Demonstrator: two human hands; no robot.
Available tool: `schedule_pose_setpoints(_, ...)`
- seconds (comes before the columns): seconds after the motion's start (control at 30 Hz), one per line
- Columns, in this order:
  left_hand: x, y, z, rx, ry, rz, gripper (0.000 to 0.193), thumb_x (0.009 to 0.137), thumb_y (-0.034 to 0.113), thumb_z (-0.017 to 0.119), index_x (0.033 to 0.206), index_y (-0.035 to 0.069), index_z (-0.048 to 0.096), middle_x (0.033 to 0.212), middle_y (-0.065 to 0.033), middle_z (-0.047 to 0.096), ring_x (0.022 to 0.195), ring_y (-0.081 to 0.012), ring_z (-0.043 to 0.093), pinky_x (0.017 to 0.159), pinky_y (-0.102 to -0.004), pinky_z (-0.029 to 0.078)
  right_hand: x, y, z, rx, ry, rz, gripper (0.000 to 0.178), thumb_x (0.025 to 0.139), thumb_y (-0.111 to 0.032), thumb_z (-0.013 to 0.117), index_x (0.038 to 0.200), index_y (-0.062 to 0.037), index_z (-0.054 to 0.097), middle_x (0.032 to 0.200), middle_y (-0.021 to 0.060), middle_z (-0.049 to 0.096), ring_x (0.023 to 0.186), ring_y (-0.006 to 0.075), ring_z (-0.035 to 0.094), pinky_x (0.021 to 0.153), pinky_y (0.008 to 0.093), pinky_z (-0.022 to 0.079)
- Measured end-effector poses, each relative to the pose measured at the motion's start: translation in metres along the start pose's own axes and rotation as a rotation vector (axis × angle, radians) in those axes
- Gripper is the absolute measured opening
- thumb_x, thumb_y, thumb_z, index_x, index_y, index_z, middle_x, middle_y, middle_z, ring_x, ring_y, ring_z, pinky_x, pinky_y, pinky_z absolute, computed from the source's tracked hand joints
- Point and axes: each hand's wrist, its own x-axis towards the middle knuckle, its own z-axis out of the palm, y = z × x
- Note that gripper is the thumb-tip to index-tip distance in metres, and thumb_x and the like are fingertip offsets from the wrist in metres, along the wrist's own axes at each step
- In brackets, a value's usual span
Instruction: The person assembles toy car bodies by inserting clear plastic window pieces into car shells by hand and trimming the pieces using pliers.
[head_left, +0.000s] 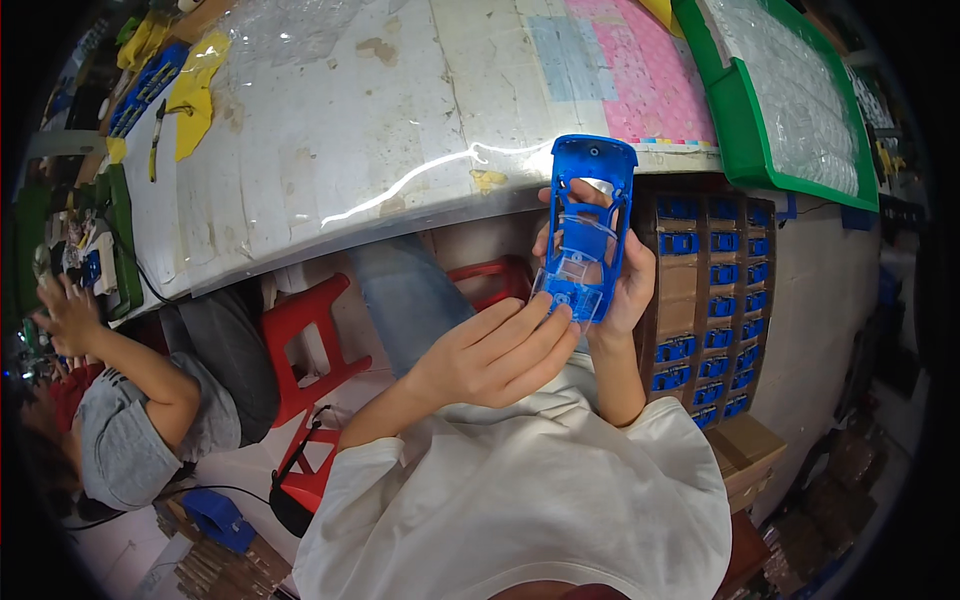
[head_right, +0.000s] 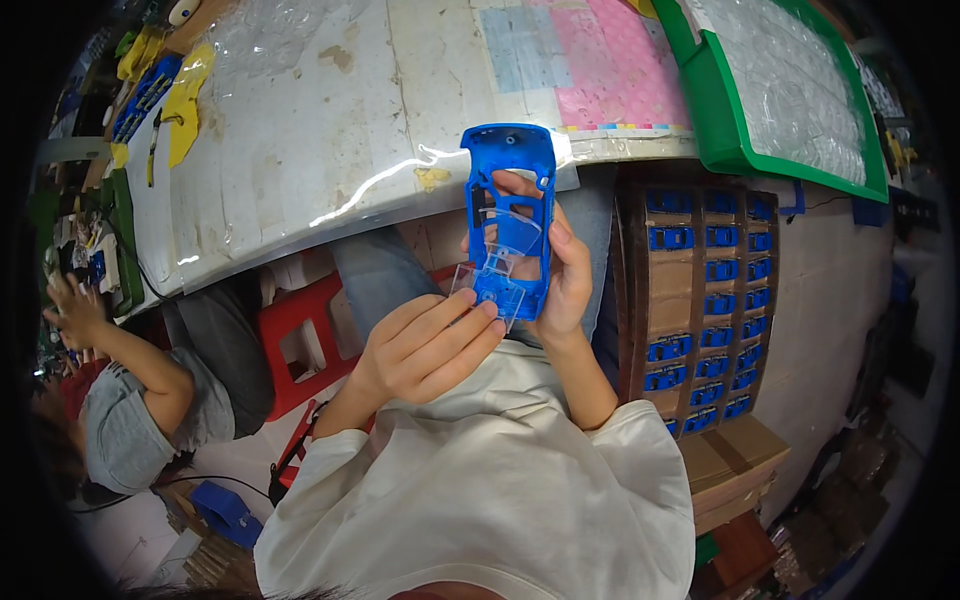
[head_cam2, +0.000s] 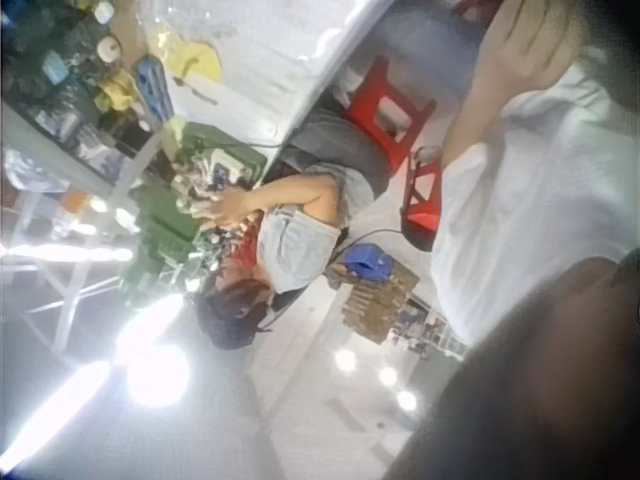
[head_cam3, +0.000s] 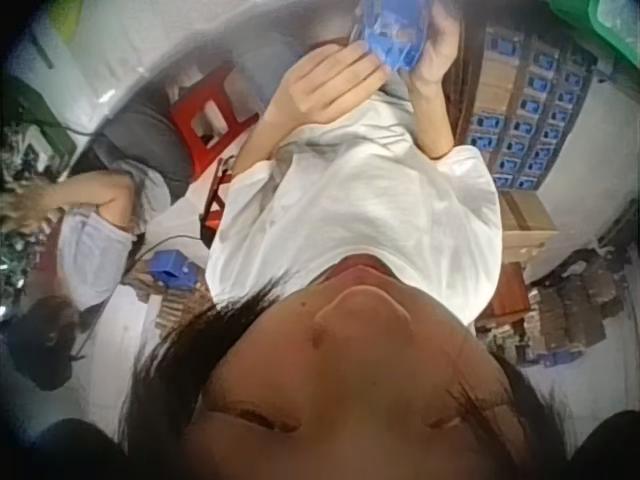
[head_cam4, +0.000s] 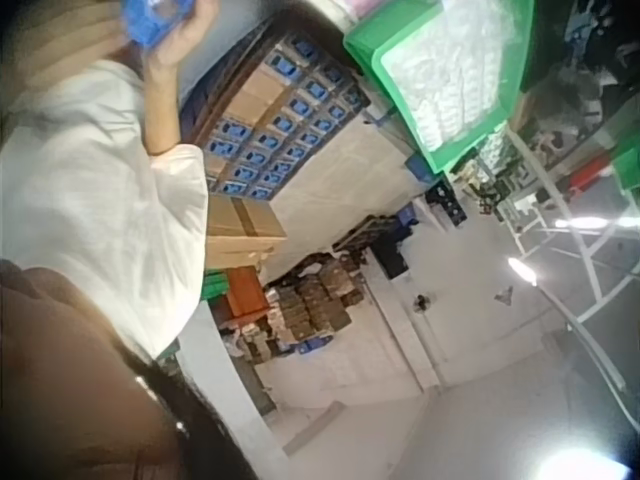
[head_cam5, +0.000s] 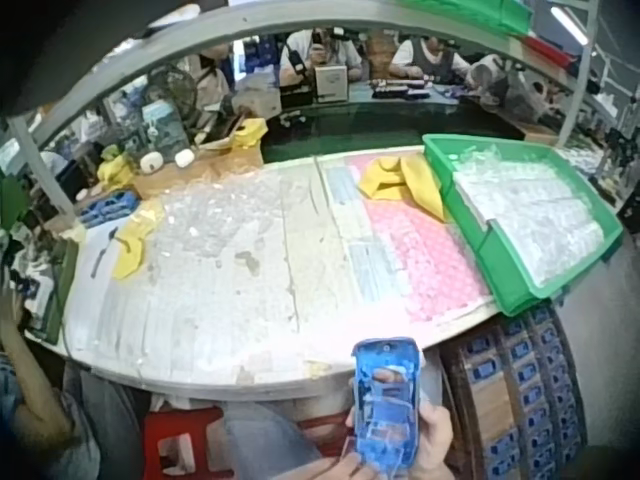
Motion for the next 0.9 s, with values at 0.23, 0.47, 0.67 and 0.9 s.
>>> schedule_pose_setpoints(0.23, 0.0005, -0.0020, -0.0027, -0.005, -0.026, 0.050, 0.018, 0.067, 0.009, 0.064, 0.085, 0.008, 0.065, 0.086, -0.0042, 0.064, 0.082, -0.0182, 0.060, 0.065, -0.0250, 0.048, 0.0015, 0.0004, 0.0038, -0.161, 0.032, -0.078, 0.064, 0.081, -0.043, 0.038, 0.125, 0.0036, 0.036, 0.114, 0.0223, 0.047, 0.076, 0.0234, 0.057, 0.063, 0.0287, 0.047)
schedule_pose_setpoints(0.47, 0.0005, -0.0018, -0.0034, -0.047, 0.108, -0.030, 0.019, 0.069, 0.009, 0.061, 0.088, 0.007, 0.064, 0.088, -0.0034, 0.061, 0.085, -0.0182, 0.059, 0.067, -0.0261, 0.047, -0.0006, 0.0007, 0.0045, -0.246, 0.042, -0.083, 0.069, 0.078, -0.043, 0.044, 0.124, 0.0069, 0.034, 0.104, 0.0196, 0.051, 0.074, 0.0230, 0.059, 0.063, 0.0295, 0.049)
schedule_pose_setpoints(0.67, 0.0009, 0.0007, -0.0068, -0.066, 0.148, -0.032, 0.019, 0.067, 0.009, 0.065, 0.086, 0.008, 0.066, 0.085, -0.0051, 0.064, 0.081, -0.0188, 0.061, 0.060, -0.0254, 0.047, -0.0031, -0.0024, 0.0090, -0.263, 0.018, -0.079, 0.069, 0.077, -0.044, 0.045, 0.123, 0.0070, 0.034, 0.106, 0.0210, 0.051, 0.075, 0.0237, 0.059, 0.064, 0.0295, 0.049)
schedule_pose_setpoints(0.9, 0.0000, -0.0031, -0.0025, 0.005, 0.168, -0.046, 0.021, 0.067, 0.009, 0.063, 0.089, 0.007, 0.066, 0.085, -0.0049, 0.062, 0.081, -0.0198, 0.062, 0.061, -0.0246, 0.048, -0.0064, 0.0011, 0.0087, -0.227, -0.014, -0.022, 0.071, 0.077, -0.044, 0.046, 0.124, 0.0074, 0.031, 0.107, 0.0221, 0.050, 0.074, 0.0249, 0.059, 0.065, 0.0304, 0.050)
